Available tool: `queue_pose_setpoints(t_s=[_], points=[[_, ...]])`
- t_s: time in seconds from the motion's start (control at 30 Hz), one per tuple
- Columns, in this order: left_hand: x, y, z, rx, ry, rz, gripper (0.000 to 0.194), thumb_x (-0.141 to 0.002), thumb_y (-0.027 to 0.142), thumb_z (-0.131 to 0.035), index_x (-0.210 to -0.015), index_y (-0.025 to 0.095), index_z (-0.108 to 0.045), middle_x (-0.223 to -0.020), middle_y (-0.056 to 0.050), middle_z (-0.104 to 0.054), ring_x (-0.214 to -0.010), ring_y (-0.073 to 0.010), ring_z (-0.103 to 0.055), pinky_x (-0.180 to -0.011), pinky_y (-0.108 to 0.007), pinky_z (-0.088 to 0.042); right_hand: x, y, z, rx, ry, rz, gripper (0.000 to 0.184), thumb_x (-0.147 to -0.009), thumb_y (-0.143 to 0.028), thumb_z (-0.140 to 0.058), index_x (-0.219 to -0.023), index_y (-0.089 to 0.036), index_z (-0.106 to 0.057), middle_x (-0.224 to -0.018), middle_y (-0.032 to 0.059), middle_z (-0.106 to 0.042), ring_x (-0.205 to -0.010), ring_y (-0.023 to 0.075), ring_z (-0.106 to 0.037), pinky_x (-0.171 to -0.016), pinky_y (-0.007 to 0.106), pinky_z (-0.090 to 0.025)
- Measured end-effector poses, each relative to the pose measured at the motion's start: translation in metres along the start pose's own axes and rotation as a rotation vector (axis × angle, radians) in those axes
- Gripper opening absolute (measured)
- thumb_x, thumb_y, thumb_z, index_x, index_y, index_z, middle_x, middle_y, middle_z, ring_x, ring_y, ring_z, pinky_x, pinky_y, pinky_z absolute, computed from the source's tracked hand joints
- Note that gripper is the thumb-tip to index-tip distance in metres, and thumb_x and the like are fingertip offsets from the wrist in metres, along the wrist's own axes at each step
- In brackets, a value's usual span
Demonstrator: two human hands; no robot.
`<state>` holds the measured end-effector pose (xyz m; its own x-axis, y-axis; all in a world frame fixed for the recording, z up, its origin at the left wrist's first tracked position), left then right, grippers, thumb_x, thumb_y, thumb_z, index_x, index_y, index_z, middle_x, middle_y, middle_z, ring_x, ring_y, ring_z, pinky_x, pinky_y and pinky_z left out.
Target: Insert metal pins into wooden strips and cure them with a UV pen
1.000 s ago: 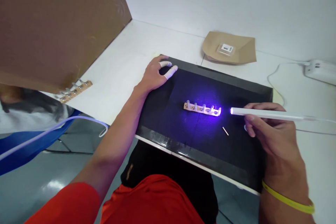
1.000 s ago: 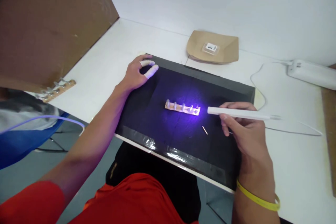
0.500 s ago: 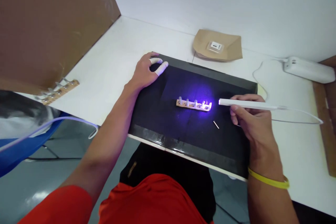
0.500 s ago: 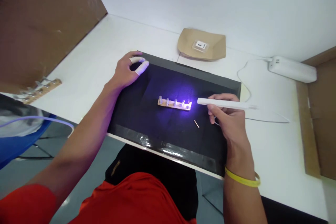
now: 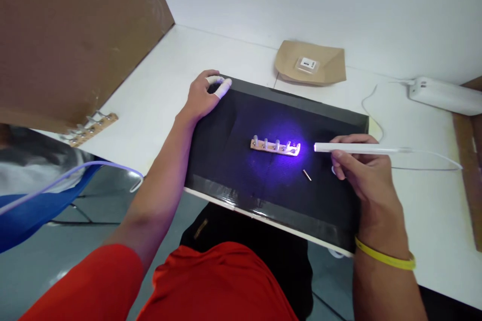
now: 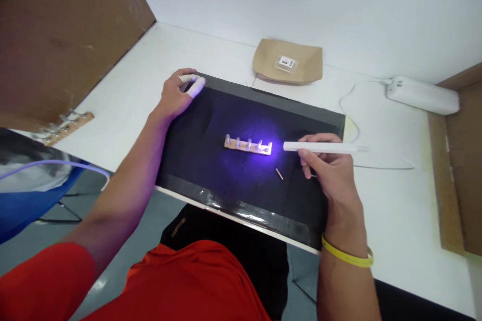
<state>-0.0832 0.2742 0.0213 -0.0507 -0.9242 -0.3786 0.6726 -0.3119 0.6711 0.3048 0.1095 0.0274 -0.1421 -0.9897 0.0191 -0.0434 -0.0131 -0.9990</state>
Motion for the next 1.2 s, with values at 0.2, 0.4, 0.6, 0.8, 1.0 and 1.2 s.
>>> queue_pose_setpoints(t_s=[0.2,0.4,0.6,0.8,1.0,1.2], points=[[-0.001,0.000,0.001,0.019,0.054,-0.033,0.035,-0.093,0.060,-0.070,-0.096,0.026,-0.075,-0.132,-0.006,-0.073,-0.125,-0.0268,-0.067,-0.113,-0.044,-0.054,0.001,0.000,0.001,-0.040,-0.009,-0.011,0.040,-0.063,-0.029,-0.098,-0.088,-0.025,-0.066,-0.091,-0.0013,-0.075,-0.047,0.0086,-0.057,-0.031,0.020,-0.041],[0.000,0.007,0.001,-0.023,0.045,-0.030,0.027,-0.096,0.049,-0.068,-0.097,0.023,-0.076,-0.135,-0.007,-0.072,-0.129,-0.0267,-0.065,-0.117,-0.043,-0.051,0.001,0.000,0.005,-0.095,-0.036,0.003,0.039,-0.064,-0.028,-0.098,-0.089,-0.026,-0.068,-0.088,-0.0014,-0.074,-0.044,0.0082,-0.056,-0.029,0.020,-0.038],[0.002,0.018,0.000,-0.062,0.002,-0.066,0.022,-0.095,0.041,-0.070,-0.100,0.021,-0.076,-0.140,-0.010,-0.068,-0.132,-0.0284,-0.064,-0.121,-0.047,-0.047,0.002,-0.006,0.005,-0.124,-0.043,0.003,0.033,-0.066,-0.023,-0.096,-0.087,-0.025,-0.070,-0.089,-0.0009,-0.075,-0.041,0.0076,-0.056,-0.030,0.019,-0.037],[0.005,0.018,-0.004,-0.084,-0.037,-0.125,0.024,-0.094,0.041,-0.072,-0.106,0.021,-0.077,-0.145,-0.010,-0.065,-0.138,-0.0285,-0.060,-0.124,-0.047,-0.043,0.004,-0.008,0.002,-0.123,-0.065,0.002,0.033,-0.067,-0.020,-0.095,-0.088,-0.023,-0.070,-0.089,0.0002,-0.076,-0.038,0.0075,-0.055,-0.029,0.018,-0.037],[0.008,0.019,-0.003,-0.116,-0.040,-0.154,0.029,-0.097,0.044,-0.068,-0.111,0.020,-0.076,-0.147,-0.011,-0.063,-0.137,-0.0274,-0.061,-0.121,-0.047,-0.047,0.005,-0.009,0.003,-0.092,-0.024,-0.002,0.031,-0.066,-0.022,-0.095,-0.084,-0.022,-0.070,-0.087,-0.0001,-0.075,-0.037,0.0073,-0.055,-0.028,0.018,-0.038],[0.005,0.012,0.010,-0.127,0.017,-0.135,0.032,-0.102,0.049,-0.062,-0.107,0.020,-0.075,-0.142,-0.009,-0.066,-0.132,-0.0247,-0.063,-0.117,-0.040,-0.050,0.008,-0.012,0.007,-0.090,0.026,0.013,0.032,-0.065,-0.018,-0.094,-0.085,-0.023,-0.071,-0.085,0.0006,-0.074,-0.038,0.0095,-0.056,-0.030,0.020,-0.040]])
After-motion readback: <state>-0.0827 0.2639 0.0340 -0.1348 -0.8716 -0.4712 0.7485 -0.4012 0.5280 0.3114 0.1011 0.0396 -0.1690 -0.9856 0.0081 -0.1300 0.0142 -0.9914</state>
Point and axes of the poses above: each hand's wrist, its own x-axis away from the middle knuckle, its own z-axis out of the back of the hand, y = z × x, the point moved 9 cm from there along -x, towards the middle knuckle
